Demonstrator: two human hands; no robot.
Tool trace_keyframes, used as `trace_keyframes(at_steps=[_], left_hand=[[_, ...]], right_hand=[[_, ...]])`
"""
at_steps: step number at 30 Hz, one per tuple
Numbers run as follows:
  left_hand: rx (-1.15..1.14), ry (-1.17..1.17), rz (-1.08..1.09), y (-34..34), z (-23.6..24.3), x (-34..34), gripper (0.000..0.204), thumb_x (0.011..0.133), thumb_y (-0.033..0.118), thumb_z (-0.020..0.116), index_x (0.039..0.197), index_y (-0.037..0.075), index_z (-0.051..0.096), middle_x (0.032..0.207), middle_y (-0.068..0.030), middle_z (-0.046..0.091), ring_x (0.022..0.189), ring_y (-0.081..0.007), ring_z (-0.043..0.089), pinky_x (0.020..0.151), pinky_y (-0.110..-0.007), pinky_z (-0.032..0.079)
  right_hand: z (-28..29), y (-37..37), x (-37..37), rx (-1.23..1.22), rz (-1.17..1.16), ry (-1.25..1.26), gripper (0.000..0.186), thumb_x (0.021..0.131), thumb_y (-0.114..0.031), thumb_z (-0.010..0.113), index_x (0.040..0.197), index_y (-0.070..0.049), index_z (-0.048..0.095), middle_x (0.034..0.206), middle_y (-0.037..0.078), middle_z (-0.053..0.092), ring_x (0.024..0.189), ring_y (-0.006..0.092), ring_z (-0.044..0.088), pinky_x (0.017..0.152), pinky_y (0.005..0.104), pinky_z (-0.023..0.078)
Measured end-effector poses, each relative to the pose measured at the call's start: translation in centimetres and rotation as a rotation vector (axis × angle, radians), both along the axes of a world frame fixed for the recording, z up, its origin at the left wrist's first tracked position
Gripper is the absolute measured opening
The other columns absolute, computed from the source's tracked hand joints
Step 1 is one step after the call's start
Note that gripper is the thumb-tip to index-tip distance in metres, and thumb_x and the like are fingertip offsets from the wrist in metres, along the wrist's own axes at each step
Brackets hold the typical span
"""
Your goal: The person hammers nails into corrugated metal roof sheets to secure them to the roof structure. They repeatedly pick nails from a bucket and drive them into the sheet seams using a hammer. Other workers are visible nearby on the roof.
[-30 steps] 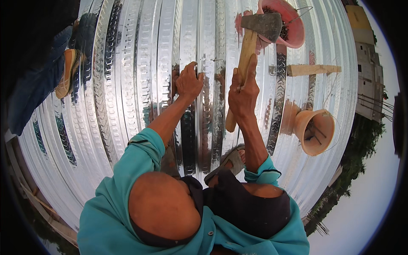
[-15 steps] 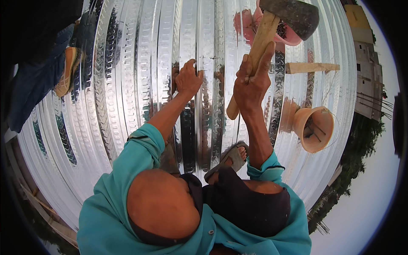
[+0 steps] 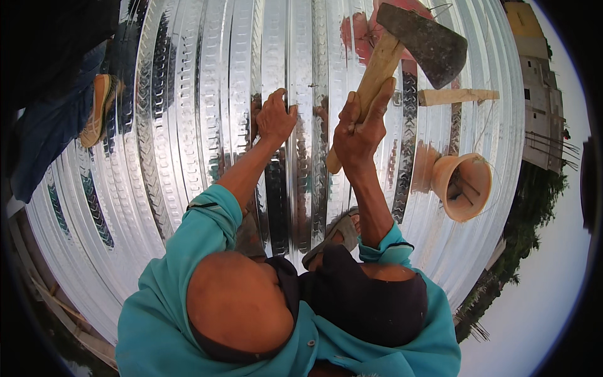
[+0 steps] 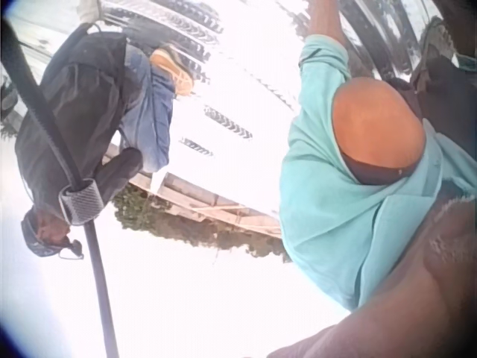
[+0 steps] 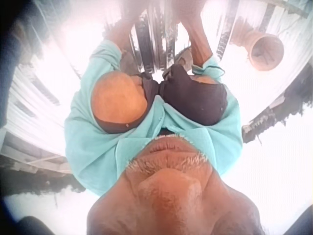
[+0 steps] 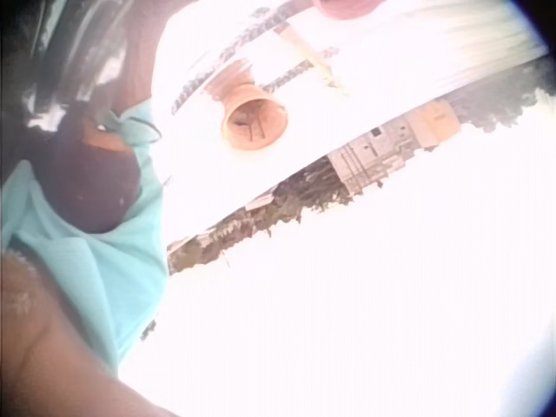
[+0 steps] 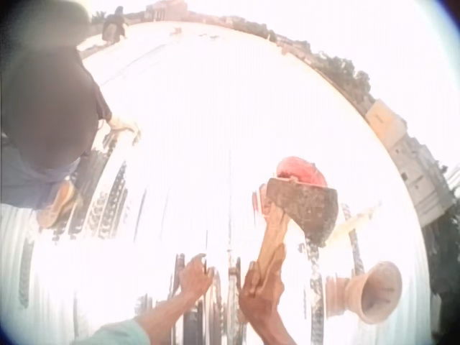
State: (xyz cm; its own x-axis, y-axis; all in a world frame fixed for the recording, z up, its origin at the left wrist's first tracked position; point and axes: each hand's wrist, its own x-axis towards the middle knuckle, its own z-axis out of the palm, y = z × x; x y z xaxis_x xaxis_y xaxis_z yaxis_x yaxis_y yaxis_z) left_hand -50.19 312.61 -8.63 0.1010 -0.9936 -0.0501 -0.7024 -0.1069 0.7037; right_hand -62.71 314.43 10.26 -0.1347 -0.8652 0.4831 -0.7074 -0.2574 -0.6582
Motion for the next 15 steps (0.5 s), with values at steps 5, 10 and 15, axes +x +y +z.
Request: trace_keyframes(at_steps=[5,10,15], left_hand=[[0.179,0.091,-0.053,-0.7,1.5,-0.2,0.057,0.088,0.027,0.073,0.137,0.007,0.051,0.129,-0.0171,0.062,0.119,-0.0354,0.062,0.1,-0.049,0.049],[0.025,-0.009,-0.012,0.5,0.0,0.3,0.056,0.086,0.026,0.076,0.134,0.006,0.054,0.108,-0.0105,0.066,0.101,-0.0306,0.066,0.088,-0.048,0.051],[0.023,0.047,-0.056,0.1,0.7,-0.6,0.057,0.085,0.026,0.076,0.134,0.006,0.054,0.108,-0.0115,0.066,0.101,-0.0311,0.066,0.088,-0.048,0.051]], right_hand=[[-8.6,3.8,-0.7,0.877,0.02,0.128,0.072,0.101,-0.009,0.057,0.162,-0.005,0.017,0.09,0.034,0.066,0.075,0.0419,0.071,0.069,0.048,0.056],[-5.0,1.9,0.7,0.332,0.014,0.125,0.075,0.101,-0.003,0.057,0.163,-0.006,0.014,0.094,0.027,0.07,0.08,0.0358,0.074,0.074,0.0409,0.058],[-7.3,3.4,-0.1,0.162,-0.018,0.094,0.079,0.1,-0.001,0.055,0.164,-0.008,0.009,0.099,0.033,0.07,0.082,0.0428,0.073,0.076,0.0456,0.058]])
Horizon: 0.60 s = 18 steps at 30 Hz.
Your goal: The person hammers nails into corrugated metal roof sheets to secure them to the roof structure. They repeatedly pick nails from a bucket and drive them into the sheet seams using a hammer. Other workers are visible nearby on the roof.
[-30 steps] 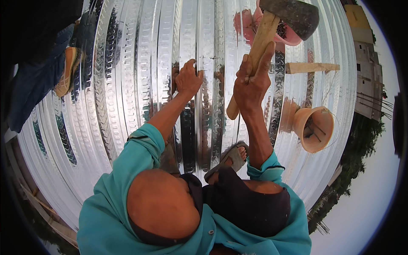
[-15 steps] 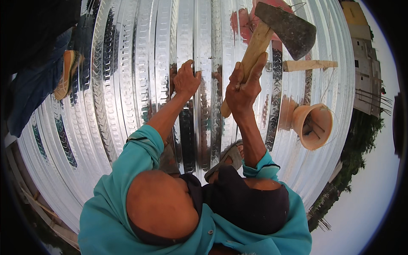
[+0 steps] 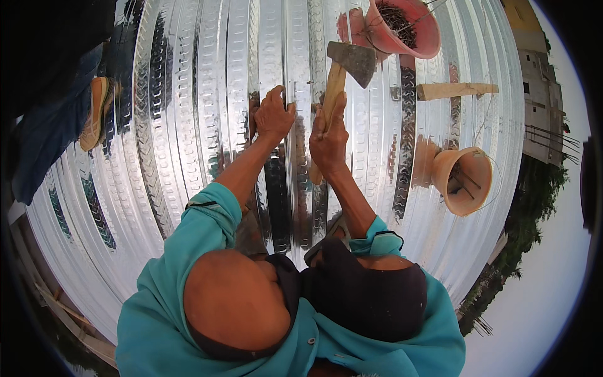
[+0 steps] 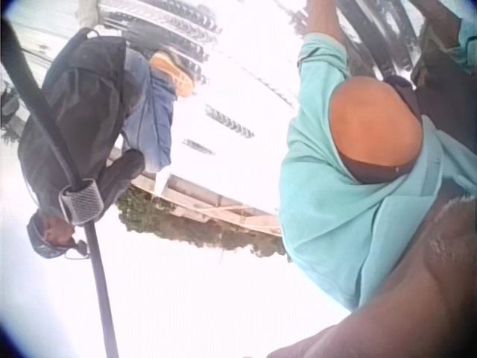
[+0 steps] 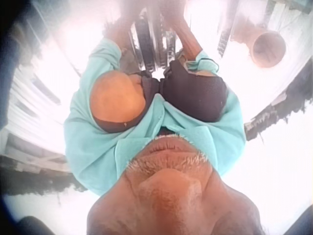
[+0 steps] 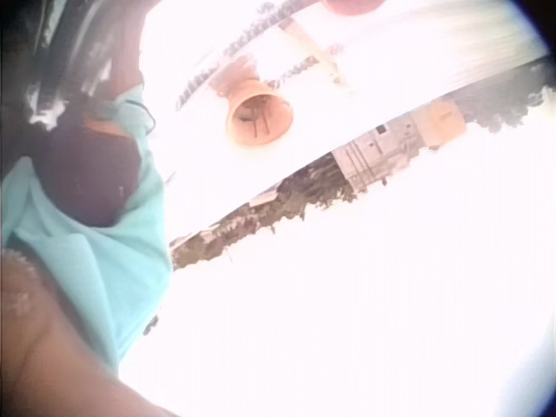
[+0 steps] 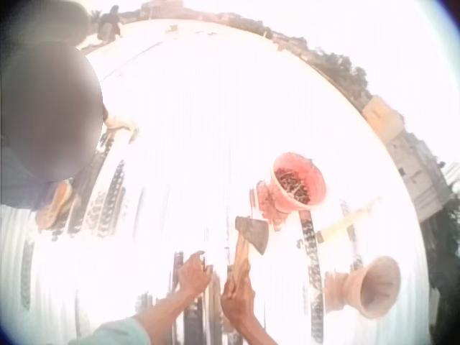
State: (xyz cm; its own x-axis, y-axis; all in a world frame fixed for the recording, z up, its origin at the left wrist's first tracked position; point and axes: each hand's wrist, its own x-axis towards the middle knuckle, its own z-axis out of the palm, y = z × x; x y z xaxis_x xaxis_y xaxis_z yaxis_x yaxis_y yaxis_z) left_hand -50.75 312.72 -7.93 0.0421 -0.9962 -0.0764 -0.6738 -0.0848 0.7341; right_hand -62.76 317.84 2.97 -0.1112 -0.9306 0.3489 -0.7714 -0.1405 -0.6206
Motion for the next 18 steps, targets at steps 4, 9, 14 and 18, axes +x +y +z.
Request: trace_keyframes(at_steps=[4,9,14,18], left_hand=[[0.012,-0.016,0.013,-0.7,-0.4,0.1,0.057,0.085,0.026,0.077,0.134,0.006,0.054,0.108,-0.0122,0.066,0.101,-0.0314,0.066,0.088,-0.048,0.051],[-0.016,-0.058,0.01,-0.2,-0.4,0.7,0.06,0.085,0.028,0.076,0.136,0.006,0.053,0.111,-0.0111,0.066,0.106,-0.0302,0.065,0.089,-0.048,0.05],[0.168,0.046,-0.053,-0.7,1.9,-0.1,0.059,0.088,0.026,0.073,0.138,0.006,0.05,0.134,-0.0184,0.06,0.121,-0.0383,0.059,0.101,-0.048,0.049],[0.112,0.035,-0.04,-0.2,0.7,1.3,0.06,0.087,0.027,0.073,0.138,0.005,0.05,0.134,-0.0187,0.06,0.124,-0.0364,0.059,0.102,-0.048,0.048]], right_hand=[[-3.0,-0.1,-0.5,0.695,-0.038,-0.036,0.066,0.105,-0.019,0.05,0.163,-0.008,0.018,0.087,0.034,0.067,0.079,0.0465,0.07,0.07,0.0495,0.054],[0.8,-1.4,-0.3,0.117,-0.02,-0.223,0.072,0.099,-0.002,0.058,0.16,0.001,0.019,0.109,0.035,0.067,0.09,0.0447,0.072,0.073,0.0465,0.056],[-4.1,1.2,-1.4,0.744,-0.039,0.065,0.072,0.104,-0.013,0.052,0.163,-0.007,0.01,0.082,0.028,0.069,0.066,0.0351,0.07,0.062,0.0422,0.054],[-2.2,0.0,0.5,0.657,-0.047,-0.159,0.069,0.105,-0.016,0.052,0.162,-0.008,0.015,0.08,0.031,0.066,0.069,0.0405,0.07,0.064,0.0461,0.054]])
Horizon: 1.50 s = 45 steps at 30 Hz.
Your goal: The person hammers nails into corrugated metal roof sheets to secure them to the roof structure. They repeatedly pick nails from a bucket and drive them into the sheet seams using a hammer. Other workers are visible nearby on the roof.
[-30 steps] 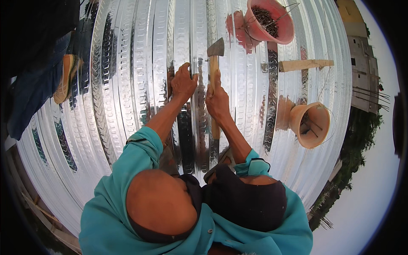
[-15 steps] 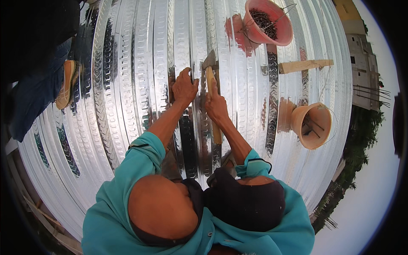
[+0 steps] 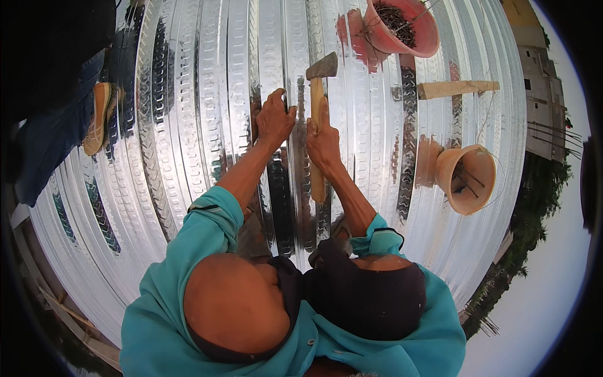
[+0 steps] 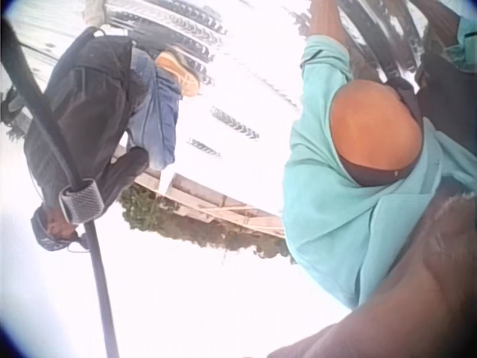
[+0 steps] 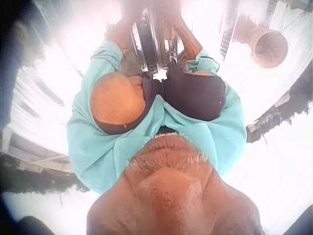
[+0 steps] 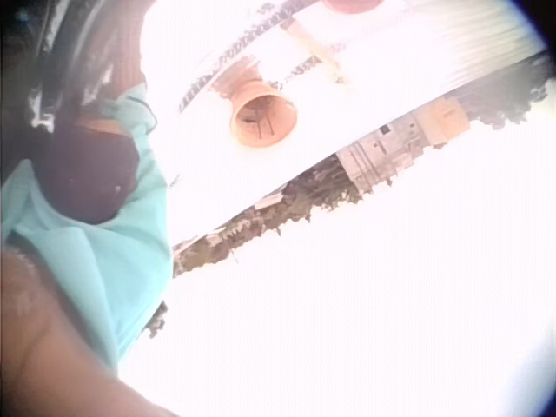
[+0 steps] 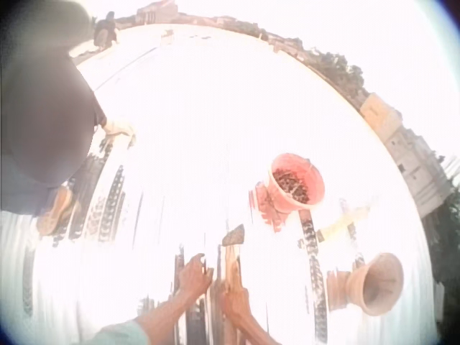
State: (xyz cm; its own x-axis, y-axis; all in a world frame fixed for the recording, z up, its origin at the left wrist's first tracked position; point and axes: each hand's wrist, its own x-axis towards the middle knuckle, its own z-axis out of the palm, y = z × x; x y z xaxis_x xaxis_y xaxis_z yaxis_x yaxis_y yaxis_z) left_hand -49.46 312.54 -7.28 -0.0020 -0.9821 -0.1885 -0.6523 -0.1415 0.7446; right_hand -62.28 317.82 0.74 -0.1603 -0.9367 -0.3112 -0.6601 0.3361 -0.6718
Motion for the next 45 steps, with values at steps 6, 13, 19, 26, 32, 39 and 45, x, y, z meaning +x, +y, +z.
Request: trace_keyframes(at_steps=[6,13,19,26,32,39,45], left_hand=[[-0.016,-0.03,0.023,0.0,0.1,-1.0,0.06,0.085,0.027,0.075,0.137,0.005,0.052,0.125,-0.0154,0.063,0.116,-0.0329,0.062,0.097,-0.047,0.049],[-0.017,0.065,0.075,-0.3,0.2,0.1,0.06,0.082,0.025,0.076,0.134,0.002,0.053,0.102,-0.0144,0.068,0.096,-0.031,0.067,0.086,-0.044,0.052],[0.141,0.621,0.349,-3.1,-0.5,2.0,0.034,0.097,0.008,0.052,0.127,-0.006,0.057,0.096,-0.0136,0.068,0.072,-0.017,0.063,0.067,-0.032,0.053],[0.087,0.773,0.235,-6.4,3.3,2.6,0.04,0.101,0.017,0.062,0.133,-0.006,0.054,0.123,-0.0188,0.069,0.103,-0.0246,0.07,0.081,-0.036,0.058],[-0.083,0.595,0.08,-8.7,1.1,-0.4,0.026,0.095,0.011,0.07,0.114,-0.007,0.066,0.091,-0.0105,0.075,0.083,-0.0123,0.068,0.071,-0.027,0.053],[-0.124,0.641,0.121,-8.1,-0.7,-0.2,0.024,0.093,0.01,0.072,0.109,-0.006,0.067,0.09,-0.0116,0.075,0.083,-0.0139,0.07,0.074,-0.028,0.054],[-0.24,0.513,0.106,-7.9,0.0,-0.4,0.021,0.091,0.012,0.074,0.106,-0.002,0.07,0.091,-0.0125,0.076,0.084,-0.0157,0.071,0.079,-0.029,0.055]], right_hand=[[1.1,0.9,-1.2,-0.228,-0.007,-0.024,0.07,0.101,-0.016,0.055,0.16,-0.004,0.019,0.101,0.037,0.067,0.08,0.0507,0.068,0.069,0.0537,0.056],[1.4,3.4,-1.9,0.01,-0.036,-0.076,0.07,0.105,-0.019,0.053,0.164,-0.017,0.015,0.077,0.024,0.068,0.066,0.0355,0.069,0.064,0.0448,0.053],[2.7,7.5,-6.4,0.057,-0.074,-0.206,0.069,0.104,-0.02,0.058,0.163,-0.014,0.022,0.073,0.012,0.063,0.059,0.016,0.058,0.057,0.0354,0.051],[3.5,12.3,-11.0,0.121,-0.161,-0.314,0.077,0.101,-0.026,0.064,0.163,-0.011,0.021,0.083,0.009,0.064,0.06,0.0134,0.058,0.055,0.0322,0.052],[4.1,12.8,-12.1,0.114,-0.173,-0.355,0.079,0.101,-0.027,0.064,0.164,-0.012,0.019,0.084,0.01,0.065,0.059,0.0149,0.059,0.055,0.0335,0.053],[8.1,9.5,-11.2,0.177,-0.033,-0.279,0.072,0.101,-0.021,0.061,0.16,-0.006,0.023,0.1,0.032,0.07,0.089,0.0397,0.073,0.078,0.0449,0.056],[12.0,3.6,-8.9,-0.06,0.04,-0.24,0.072,0.098,-0.017,0.066,0.157,-0.001,0.027,0.096,0.03,0.071,0.08,0.0343,0.074,0.071,0.0415,0.057]])
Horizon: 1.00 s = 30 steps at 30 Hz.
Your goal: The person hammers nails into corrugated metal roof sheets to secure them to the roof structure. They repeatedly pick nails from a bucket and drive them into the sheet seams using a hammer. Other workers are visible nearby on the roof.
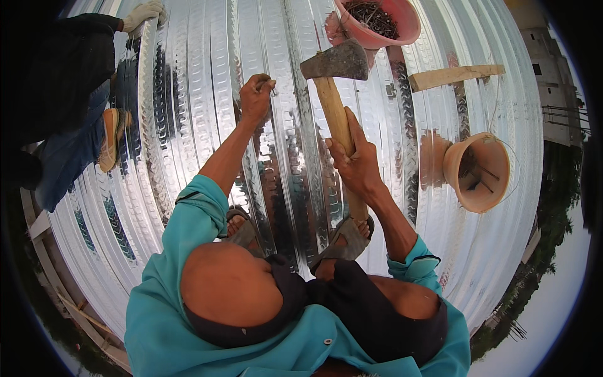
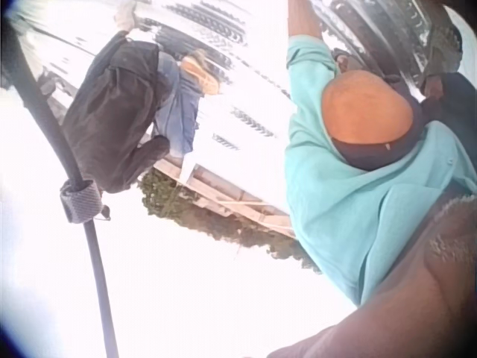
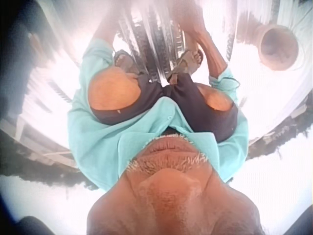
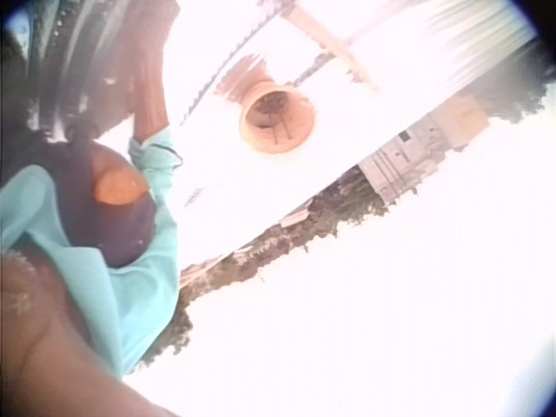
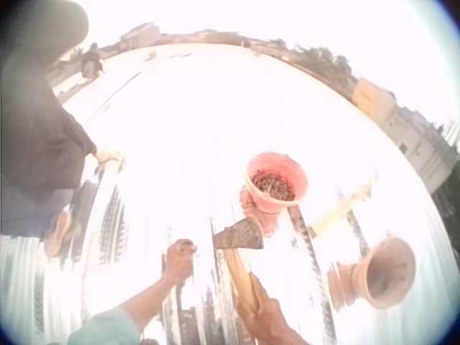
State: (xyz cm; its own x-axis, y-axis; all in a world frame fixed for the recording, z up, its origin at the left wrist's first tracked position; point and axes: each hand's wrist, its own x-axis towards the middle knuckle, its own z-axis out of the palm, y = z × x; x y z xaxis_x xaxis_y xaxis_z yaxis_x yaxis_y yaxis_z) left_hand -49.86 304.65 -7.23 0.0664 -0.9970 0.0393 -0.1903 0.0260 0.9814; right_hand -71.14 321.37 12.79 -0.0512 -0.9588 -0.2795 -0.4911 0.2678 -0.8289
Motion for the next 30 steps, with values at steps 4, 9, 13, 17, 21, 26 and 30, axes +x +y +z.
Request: trace_keyframes(at_steps=[4,9,13,17,21,26,30], left_hand=[[0.044,-0.008,-0.004,0.1,0.5,0.2,0.024,0.091,0.014,0.075,0.109,-0.001,0.071,0.094,-0.0128,0.076,0.086,-0.0163,0.07,0.079,-0.03,0.055],[-0.016,-0.079,-0.061,0.8,0.0,-0.4,0.026,0.087,0.017,0.078,0.107,0.001,0.074,0.095,-0.0151,0.074,0.081,-0.0221,0.07,0.078,-0.033,0.056],[0.024,0.042,-0.045,1.2,-3.6,0.6,0.022,0.085,0.02,0.079,0.098,0.002,0.078,0.094,-0.0164,0.072,0.087,-0.0281,0.07,0.078,-0.036,0.056],[-0.095,-0.16,-0.053,1.4,-1.0,-0.5,0.021,0.084,0.019,0.079,0.098,0.003,0.079,0.095,-0.0163,0.073,0.097,-0.0296,0.068,0.084,-0.038,0.055],[-0.073,-0.147,-0.012,1.9,-1.2,0.2,0.022,0.084,0.019,0.079,0.098,0.002,0.078,0.1,-0.0173,0.073,0.099,-0.0308,0.068,0.088,-0.039,0.054],[-0.063,-0.17,-0.034,1.7,-1.5,0.8,0.025,0.084,0.019,0.079,0.1,0.0,0.077,0.106,-0.0193,0.072,0.101,-0.032,0.069,0.092,-0.039,0.052],[-0.114,-0.21,-0.061,1.5,-1.8,0.1,0.022,0.083,0.018,0.078,0.097,0.0,0.077,0.105,-0.019,0.072,0.1,-0.0325,0.069,0.092,-0.04,0.052]], right_hand=[[4.3,-4.3,1.5,-0.343,-0.021,0.013,0.07,0.095,-0.016,0.071,0.154,0.001,0.035,0.101,0.027,0.072,0.084,0.03,0.075,0.074,0.038,0.058],[6.6,-7.2,2.2,-0.849,-0.111,0.046,0.052,0.098,-0.009,0.069,0.141,0.008,0.045,0.085,0.011,0.067,0.062,0.0141,0.064,0.052,0.0281,0.053],[2.8,-7.5,5.2,-0.936,-0.185,0.003,0.048,0.1,-0.007,0.063,0.136,0.009,0.036,0.079,0.012,0.065,0.064,0.0137,0.064,0.054,0.0281,0.053],[-6.2,-4.9,6.8,-0.191,0.044,0.284,0.057,0.097,-0.017,0.061,0.139,0.008,0.032,0.087,0.036,0.065,0.077,0.0543,0.066,0.068,0.0572,0.054],[-7.0,-6.6,7.2,0.004,0.081,0.28,0.048,0.099,-0.018,0.056,0.135,0.007,0.036,0.086,0.035,0.067,0.078,0.054,0.066,0.069,0.0588,0.053],[1.6,-8.9,7.2,-0.694,-0.158,0.085,0.042,0.101,-0.014,0.063,0.129,0.006,0.039,0.079,0.013,0.065,0.062,0.0178,0.066,0.056,0.0308,0.053],[-0.3,-7.3,7.7,-0.87,-0.228,0.038,0.042,0.102,-0.014,0.06,0.127,0.01,0.035,0.079,0.016,0.064,0.061,0.0211,0.066,0.056,0.0343,0.054]])
